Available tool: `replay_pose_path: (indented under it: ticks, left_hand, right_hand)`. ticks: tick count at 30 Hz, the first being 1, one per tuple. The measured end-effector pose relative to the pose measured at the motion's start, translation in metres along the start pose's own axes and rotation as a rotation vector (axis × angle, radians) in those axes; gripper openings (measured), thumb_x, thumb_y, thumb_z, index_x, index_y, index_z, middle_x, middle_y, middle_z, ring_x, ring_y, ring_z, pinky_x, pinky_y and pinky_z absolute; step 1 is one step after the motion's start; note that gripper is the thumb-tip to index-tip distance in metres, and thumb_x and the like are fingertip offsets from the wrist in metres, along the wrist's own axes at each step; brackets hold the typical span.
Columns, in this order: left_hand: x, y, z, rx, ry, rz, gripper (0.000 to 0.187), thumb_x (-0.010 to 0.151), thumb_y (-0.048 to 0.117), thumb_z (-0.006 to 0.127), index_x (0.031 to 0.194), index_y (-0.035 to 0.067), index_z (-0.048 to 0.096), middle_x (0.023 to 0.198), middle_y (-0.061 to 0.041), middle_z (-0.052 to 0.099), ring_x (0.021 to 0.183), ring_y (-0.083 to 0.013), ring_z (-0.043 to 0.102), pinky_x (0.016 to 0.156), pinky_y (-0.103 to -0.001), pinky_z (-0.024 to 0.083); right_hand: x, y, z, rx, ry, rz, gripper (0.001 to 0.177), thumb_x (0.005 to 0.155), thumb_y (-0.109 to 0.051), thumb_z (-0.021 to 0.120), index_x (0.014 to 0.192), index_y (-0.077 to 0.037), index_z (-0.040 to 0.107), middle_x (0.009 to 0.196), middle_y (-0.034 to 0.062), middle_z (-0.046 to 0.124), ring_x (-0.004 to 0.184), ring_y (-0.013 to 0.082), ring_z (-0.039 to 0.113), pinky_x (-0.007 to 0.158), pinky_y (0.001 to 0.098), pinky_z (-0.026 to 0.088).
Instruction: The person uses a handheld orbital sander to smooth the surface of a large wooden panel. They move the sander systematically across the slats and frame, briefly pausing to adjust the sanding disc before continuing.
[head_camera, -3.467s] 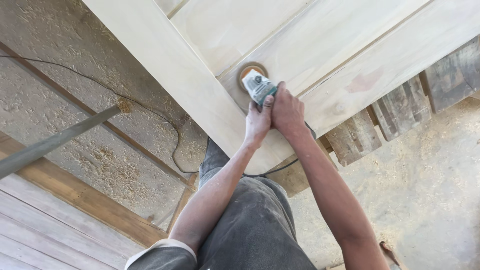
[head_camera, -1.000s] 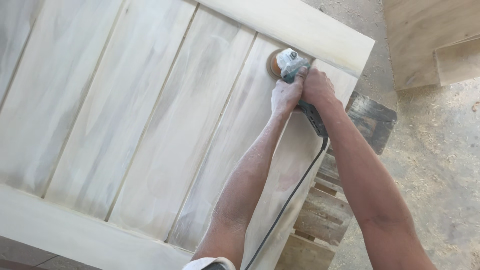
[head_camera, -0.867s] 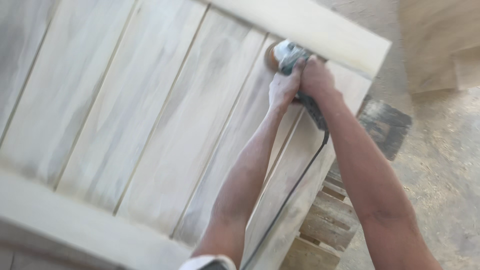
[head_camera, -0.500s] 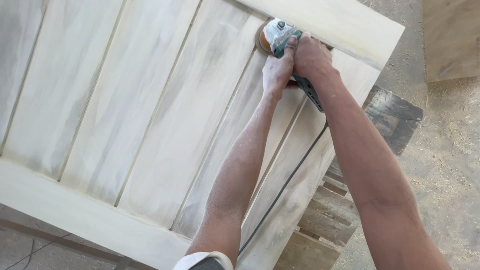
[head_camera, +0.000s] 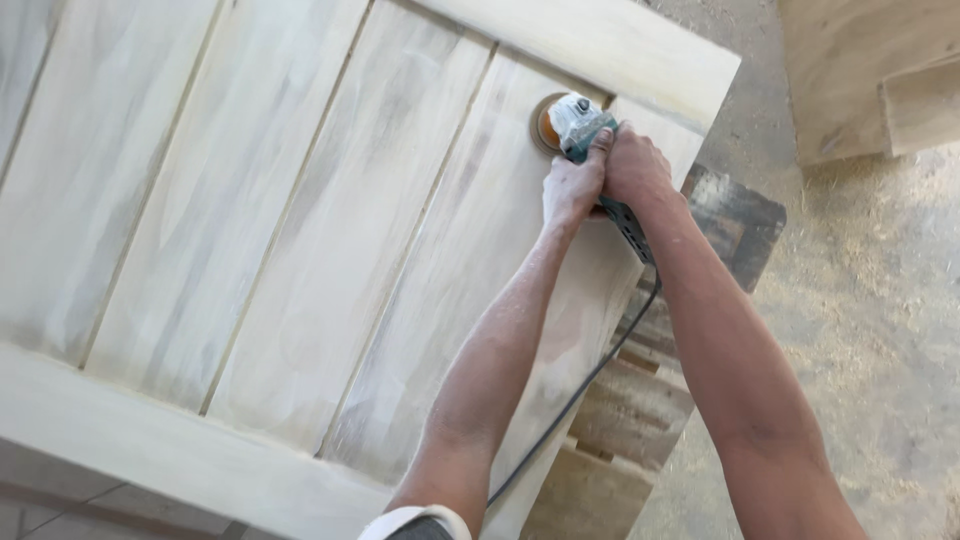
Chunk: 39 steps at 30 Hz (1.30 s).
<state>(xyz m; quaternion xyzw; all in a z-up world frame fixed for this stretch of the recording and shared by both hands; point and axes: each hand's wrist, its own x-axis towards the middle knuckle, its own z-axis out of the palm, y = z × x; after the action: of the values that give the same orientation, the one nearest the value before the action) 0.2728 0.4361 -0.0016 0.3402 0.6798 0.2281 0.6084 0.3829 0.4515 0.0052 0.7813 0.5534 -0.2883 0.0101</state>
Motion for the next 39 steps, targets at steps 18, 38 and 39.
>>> replay_pose_path:
  ticks: [18,38,39]
  left_hand:
    - [0.029,0.023,-0.024,-0.055,-0.004,-0.013,0.098,0.076,0.074,0.062,0.123,-0.012,0.058,0.112,-0.027,0.072,0.088,-0.0341,0.079,0.052,-0.039,0.064]
    - [0.045,0.023,-0.049,-0.235,0.018,-0.013,0.100,0.077,0.071,0.065,0.131,-0.011,0.047,0.118,-0.026,0.066,0.095,-0.0341,0.078,0.054,-0.041,0.065]
    - [0.039,0.013,-0.055,-0.256,0.005,-0.016,0.099,0.077,0.072,0.064,0.131,-0.010,0.049,0.118,-0.026,0.067,0.096,-0.0336,0.078,0.056,-0.040,0.065]
  right_hand:
    - [0.019,-0.039,-0.016,-0.002,-0.053,0.009,0.044,0.094,-0.034,0.064,0.123,-0.001,0.059,0.117,0.0266,0.070,0.112,0.0426,0.068,0.096,0.0514,0.054]
    - [0.041,-0.071,-0.011,-0.028,-0.021,-0.146,0.046,0.095,-0.032,0.063,0.122,0.004,0.053,0.110,0.0287,0.070,0.104,0.0429,0.070,0.089,0.0521,0.055]
    - [0.031,-0.073,-0.003,-0.053,-0.037,-0.166,0.043,0.097,-0.030,0.061,0.123,0.004,0.054,0.110,0.0282,0.071,0.104,0.0429,0.070,0.090,0.0519,0.055]
